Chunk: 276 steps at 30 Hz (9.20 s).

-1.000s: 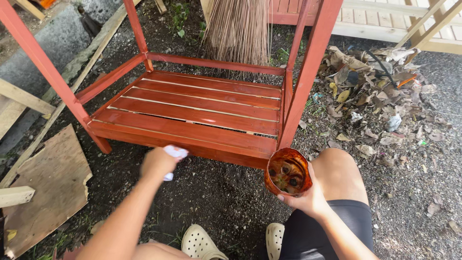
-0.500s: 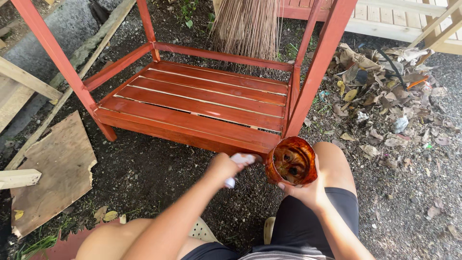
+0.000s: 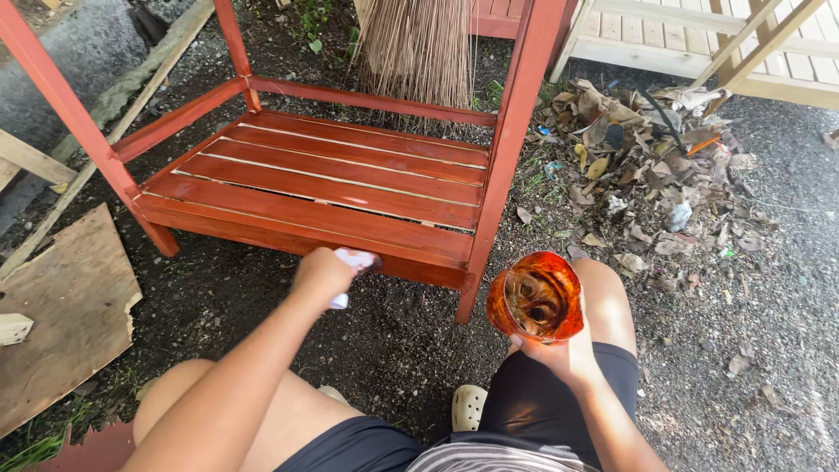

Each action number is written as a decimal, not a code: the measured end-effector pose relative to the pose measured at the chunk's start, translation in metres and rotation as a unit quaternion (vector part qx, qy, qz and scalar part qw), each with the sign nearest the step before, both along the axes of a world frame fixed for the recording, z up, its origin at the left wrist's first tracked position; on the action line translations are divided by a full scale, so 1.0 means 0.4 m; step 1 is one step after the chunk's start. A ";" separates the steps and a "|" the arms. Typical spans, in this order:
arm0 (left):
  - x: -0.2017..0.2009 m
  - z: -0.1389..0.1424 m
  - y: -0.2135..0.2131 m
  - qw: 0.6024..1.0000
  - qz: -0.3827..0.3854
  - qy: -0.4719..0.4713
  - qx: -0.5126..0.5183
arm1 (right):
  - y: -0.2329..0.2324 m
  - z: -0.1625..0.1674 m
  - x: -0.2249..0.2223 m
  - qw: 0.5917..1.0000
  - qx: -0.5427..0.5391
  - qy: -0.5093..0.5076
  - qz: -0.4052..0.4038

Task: The person kneels beside a red wooden slatted bench frame outdoors and applies wood stain to its slats and frame using a brush, dipping the brush into a stain container held in the other hand. They work across the seat slats, edges, and lower frame, repositioning around the piece to coat different sections.

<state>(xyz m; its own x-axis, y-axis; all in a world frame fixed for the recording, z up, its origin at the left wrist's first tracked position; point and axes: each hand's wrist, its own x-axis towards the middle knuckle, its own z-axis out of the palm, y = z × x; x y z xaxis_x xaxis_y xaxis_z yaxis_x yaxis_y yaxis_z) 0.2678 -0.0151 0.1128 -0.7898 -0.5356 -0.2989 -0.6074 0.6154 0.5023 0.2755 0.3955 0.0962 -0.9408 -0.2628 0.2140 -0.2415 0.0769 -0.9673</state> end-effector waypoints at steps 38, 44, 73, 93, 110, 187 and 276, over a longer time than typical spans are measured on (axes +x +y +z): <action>0.125 0.042 -0.695 0.955 0.232 -0.071 -0.169 | -0.380 -0.015 -0.074 0.982 -0.042 -0.052 0.178; 0.097 0.047 -0.492 0.978 0.176 0.007 -0.114 | -0.423 -0.039 -0.063 0.979 -0.021 -0.068 0.189; 0.199 -0.022 -0.994 0.937 0.270 -0.065 -0.213 | -0.595 -0.063 -0.100 0.964 0.004 -0.106 0.243; 0.140 0.058 -0.261 0.981 -0.116 0.076 -0.137 | -0.526 -0.085 -0.134 0.988 0.006 -0.022 0.154; 0.208 0.294 -0.461 0.950 -0.089 -0.024 -0.299 | -0.375 -0.030 -0.155 0.994 -0.024 -0.035 0.102; 0.083 0.511 -0.847 0.695 -0.240 0.373 -0.566 | -1.176 0.163 -0.273 0.934 -0.102 -0.038 0.340; -0.246 0.600 -1.026 0.693 -0.060 0.532 -0.482 | -1.057 0.155 -0.299 0.950 -0.129 -0.099 0.266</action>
<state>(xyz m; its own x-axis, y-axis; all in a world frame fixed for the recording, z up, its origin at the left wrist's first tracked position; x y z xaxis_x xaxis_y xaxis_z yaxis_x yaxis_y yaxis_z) 0.1693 -0.4254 0.3529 -0.3440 0.0082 0.9389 -0.1232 0.9909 -0.0538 0.1560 -0.0272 0.1584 -0.7179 -0.6756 0.1676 0.0093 -0.2501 -0.9682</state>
